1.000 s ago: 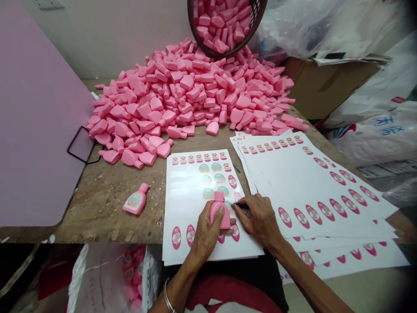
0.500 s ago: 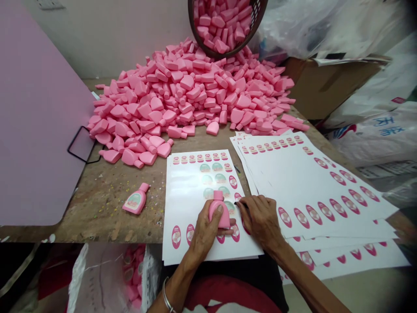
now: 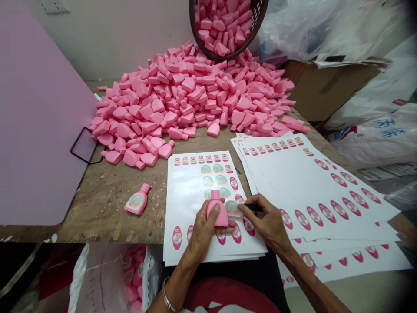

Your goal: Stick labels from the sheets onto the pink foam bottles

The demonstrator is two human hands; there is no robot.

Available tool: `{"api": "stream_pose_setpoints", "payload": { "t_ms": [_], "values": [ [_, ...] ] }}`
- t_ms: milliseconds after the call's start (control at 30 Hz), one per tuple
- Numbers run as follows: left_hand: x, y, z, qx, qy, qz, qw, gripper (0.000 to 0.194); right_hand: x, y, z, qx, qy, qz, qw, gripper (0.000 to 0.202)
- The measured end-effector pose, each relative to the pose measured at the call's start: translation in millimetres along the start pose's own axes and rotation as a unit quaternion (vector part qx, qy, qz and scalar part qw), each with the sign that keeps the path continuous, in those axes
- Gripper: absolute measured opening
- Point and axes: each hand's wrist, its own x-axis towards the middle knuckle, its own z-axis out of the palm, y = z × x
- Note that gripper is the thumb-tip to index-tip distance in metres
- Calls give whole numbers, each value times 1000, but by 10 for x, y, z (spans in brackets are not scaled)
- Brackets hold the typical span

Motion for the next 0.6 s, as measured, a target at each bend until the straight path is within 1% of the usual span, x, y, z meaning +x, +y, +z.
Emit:
{"api": "stream_pose_setpoints", "payload": {
  "t_ms": [67,133,233,300,433,600],
  "values": [
    [-9,18,3,-18,3,5,1000,43,33,-83,-62,46,18,49,998,27],
    [-24,43,21,-47,9,8,999,46,59,-167,-103,67,8,63,996,28],
    [-46,96,61,-93,20,-5,995,56,64,-289,-87,69,-60,61,994,35],
    [-58,137,83,-104,18,-12,994,59,49,-368,-40,68,-90,56,992,34],
    [-67,185,84,-105,0,-5,994,55,19,-492,48,78,-105,41,991,28],
    [-61,176,64,-110,-1,1,994,53,-1,-511,94,84,-103,34,991,25]
  ]
}}
